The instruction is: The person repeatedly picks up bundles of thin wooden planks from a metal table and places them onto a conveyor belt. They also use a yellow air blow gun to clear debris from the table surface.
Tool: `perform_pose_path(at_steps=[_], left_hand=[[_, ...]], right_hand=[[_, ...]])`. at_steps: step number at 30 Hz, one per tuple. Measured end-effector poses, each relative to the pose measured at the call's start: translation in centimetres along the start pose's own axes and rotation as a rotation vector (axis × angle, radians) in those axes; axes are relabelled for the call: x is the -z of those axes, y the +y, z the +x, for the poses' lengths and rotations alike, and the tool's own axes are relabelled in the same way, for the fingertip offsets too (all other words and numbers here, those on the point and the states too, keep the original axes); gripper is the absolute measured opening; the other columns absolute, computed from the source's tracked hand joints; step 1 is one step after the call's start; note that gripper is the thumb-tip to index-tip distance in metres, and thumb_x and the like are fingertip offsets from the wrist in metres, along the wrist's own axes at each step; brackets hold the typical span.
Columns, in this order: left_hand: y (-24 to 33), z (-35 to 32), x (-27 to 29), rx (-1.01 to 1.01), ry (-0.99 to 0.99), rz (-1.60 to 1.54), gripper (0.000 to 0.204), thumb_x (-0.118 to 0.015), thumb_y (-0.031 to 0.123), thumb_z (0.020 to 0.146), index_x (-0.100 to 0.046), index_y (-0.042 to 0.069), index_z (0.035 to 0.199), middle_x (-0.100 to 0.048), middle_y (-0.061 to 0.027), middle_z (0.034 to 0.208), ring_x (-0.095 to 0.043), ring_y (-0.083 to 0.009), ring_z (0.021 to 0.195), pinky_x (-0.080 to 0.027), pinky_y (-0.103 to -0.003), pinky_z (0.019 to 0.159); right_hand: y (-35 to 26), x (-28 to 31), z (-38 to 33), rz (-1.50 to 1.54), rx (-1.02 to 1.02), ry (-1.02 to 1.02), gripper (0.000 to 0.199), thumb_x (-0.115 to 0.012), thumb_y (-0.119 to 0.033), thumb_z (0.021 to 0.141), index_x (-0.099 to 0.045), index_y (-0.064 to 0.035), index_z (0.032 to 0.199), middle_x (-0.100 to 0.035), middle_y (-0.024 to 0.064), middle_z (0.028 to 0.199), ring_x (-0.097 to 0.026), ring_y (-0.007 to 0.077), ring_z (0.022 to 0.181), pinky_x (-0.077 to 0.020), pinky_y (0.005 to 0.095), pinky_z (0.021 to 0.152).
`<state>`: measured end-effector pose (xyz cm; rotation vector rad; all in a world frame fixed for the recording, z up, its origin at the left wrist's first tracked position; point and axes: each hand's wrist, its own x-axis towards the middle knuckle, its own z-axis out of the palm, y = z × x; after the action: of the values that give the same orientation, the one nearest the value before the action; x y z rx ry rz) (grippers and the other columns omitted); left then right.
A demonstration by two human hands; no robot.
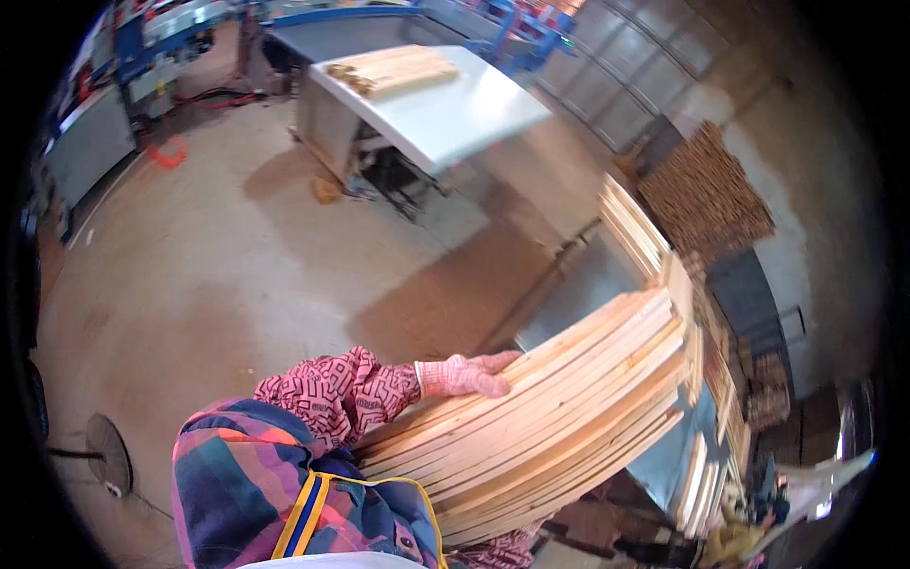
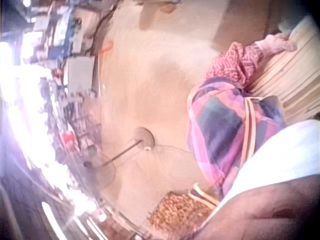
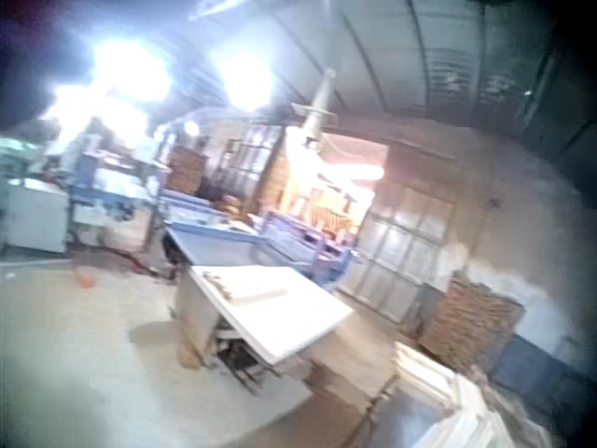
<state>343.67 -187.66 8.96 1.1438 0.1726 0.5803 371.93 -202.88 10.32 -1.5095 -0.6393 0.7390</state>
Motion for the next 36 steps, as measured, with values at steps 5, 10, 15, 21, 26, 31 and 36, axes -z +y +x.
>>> perform_pose_path(at_steps=[5,10,15,21,26,31,36], left_hand=[[1.5,-1.2,4.0,-0.193,0.358,0.066,0.110,-0.073,0.051,0.074,-0.013,0.003,0.151,-0.035,-0.0132,0.147,-0.032,-0.0195,0.134,-0.028,-0.034,0.110],[3.3,-3.0,7.3,-0.435,0.617,0.093,0.108,-0.075,0.053,0.071,-0.020,0.005,0.150,-0.042,-0.0126,0.142,-0.040,-0.0190,0.127,-0.033,-0.033,0.107],[2.5,-5.2,9.7,-0.499,0.995,0.335,0.105,-0.072,0.055,0.072,-0.022,0.005,0.149,-0.044,-0.0116,0.139,-0.041,-0.0177,0.125,-0.034,-0.032,0.106],[7.2,-8.4,14.4,-0.586,1.377,0.565,0.086,-0.056,0.039,0.079,-0.023,0.002,0.148,-0.043,-0.0120,0.140,-0.038,-0.0177,0.127,-0.031,-0.030,0.107],[13.8,-16.7,19.5,-0.700,1.499,0.683,0.085,-0.055,0.041,0.080,-0.023,0.001,0.149,-0.040,-0.0113,0.143,-0.036,-0.0173,0.130,-0.030,-0.029,0.107],[13.2,-17.8,19.5,-0.677,1.593,0.730,0.088,-0.056,0.048,0.083,-0.022,0.001,0.150,-0.040,-0.0109,0.144,-0.036,-0.0169,0.130,-0.028,-0.028,0.108],[12.3,-16.1,20.4,-0.605,1.631,0.724,0.085,-0.059,0.049,0.086,-0.025,0.003,0.149,-0.049,-0.0069,0.137,-0.045,-0.0159,0.123,-0.033,-0.028,0.105]], right_hand=[[-1.6,-8.8,9.5,-0.079,0.105,-0.366,0.041,-0.045,-0.029,0.099,-0.044,-0.0043,0.132,-0.063,0.0123,0.111,-0.065,0.0227,0.095,-0.0572,0.0337,0.081],[0.4,-20.9,17.0,-0.129,0.178,-0.737,0.041,-0.046,-0.030,0.099,-0.045,-0.0045,0.131,-0.063,0.0122,0.111,-0.065,0.0226,0.094,-0.0571,0.0338,0.081],[3.5,-32.9,20.4,-0.146,0.227,-1.056,0.042,-0.047,-0.031,0.099,-0.046,-0.0048,0.131,-0.063,0.0121,0.111,-0.065,0.0224,0.094,-0.0571,0.0340,0.080],[4.7,-46.8,21.1,-0.162,0.211,-1.326,0.042,-0.047,-0.032,0.098,-0.047,-0.0050,0.130,-0.063,0.0120,0.111,-0.065,0.0222,0.093,-0.0570,0.0342,0.080],[2.6,-60.8,16.7,-0.147,0.278,-1.396,0.043,-0.048,-0.033,0.098,-0.047,-0.0052,0.130,-0.064,0.0119,0.110,-0.065,0.0221,0.093,-0.0570,0.0343,0.080],[2.1,-63.7,16.4,-0.163,0.350,-1.408,0.043,-0.049,-0.034,0.098,-0.048,-0.0055,0.129,-0.064,0.0118,0.110,-0.065,0.0219,0.093,-0.0570,0.0345,0.080],[2.6,-61.5,19.0,-0.127,0.345,-1.367,0.043,-0.049,-0.035,0.097,-0.049,-0.0057,0.129,-0.064,0.0118,0.110,-0.065,0.0218,0.092,-0.0569,0.0347,0.080]])
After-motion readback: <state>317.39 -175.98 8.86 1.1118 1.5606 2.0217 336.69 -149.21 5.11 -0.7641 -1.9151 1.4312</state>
